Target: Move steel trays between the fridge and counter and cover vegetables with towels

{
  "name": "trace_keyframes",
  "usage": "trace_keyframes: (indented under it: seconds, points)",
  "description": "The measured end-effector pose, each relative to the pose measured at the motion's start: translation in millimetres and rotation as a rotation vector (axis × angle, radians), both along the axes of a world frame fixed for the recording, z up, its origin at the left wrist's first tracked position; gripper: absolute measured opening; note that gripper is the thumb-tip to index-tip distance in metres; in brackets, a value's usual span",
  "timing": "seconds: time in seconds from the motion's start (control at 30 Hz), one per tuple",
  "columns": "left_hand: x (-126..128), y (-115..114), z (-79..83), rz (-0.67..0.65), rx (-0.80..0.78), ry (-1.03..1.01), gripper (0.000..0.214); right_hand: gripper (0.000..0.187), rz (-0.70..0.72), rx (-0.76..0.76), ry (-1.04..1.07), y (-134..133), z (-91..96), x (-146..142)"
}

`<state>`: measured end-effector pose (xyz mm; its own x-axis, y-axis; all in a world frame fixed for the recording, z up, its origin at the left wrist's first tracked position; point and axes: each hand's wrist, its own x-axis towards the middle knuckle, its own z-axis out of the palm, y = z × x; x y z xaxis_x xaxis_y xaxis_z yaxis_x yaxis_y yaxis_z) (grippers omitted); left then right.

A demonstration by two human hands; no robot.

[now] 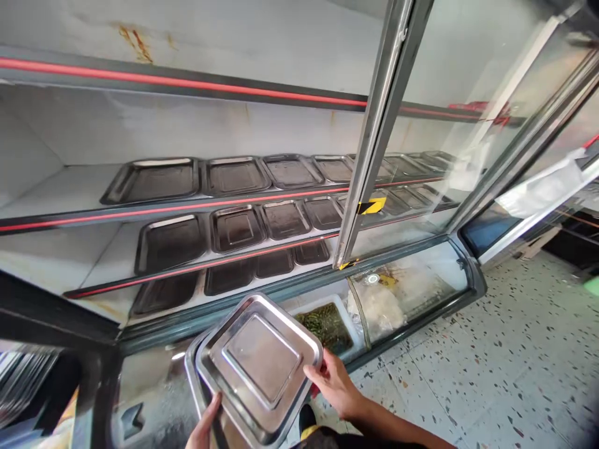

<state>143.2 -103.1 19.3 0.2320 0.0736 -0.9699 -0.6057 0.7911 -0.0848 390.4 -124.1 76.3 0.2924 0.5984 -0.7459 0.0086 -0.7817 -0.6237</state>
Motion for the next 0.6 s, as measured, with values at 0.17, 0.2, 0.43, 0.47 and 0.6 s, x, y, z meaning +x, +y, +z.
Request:
trace_keyframes:
  seconds: [0.17, 0.2, 0.43, 0.47, 0.6]
  points:
    - [-7, -31, 6.5, 0.065, 0.081, 0.032, 0.046, 0.063, -0.095, -0.001, 0.136, -28, 18.1, -15]
    - [-7, -36, 6.9, 0.079, 0.095, 0.037, 0.043, 0.065, -0.114, 0.001, 0.137, -34, 15.7, -19]
    - [-11, -58, -5.9, 0.15, 0.148, 0.115, 0.041, 0.05, -0.318, 0.041, 0.299, -19, -41.3, -20]
    - [-13, -61, -9.9, 0.139, 0.138, 0.124, 0.042, 0.046, -0.392, 0.044, 0.292, -4, -50.7, -13]
    - [-16, -74, -26.7, 0.113, 0.122, 0.139, 0.048, 0.04, -0.707, 0.027, 0.111, 83, -85.8, 31]
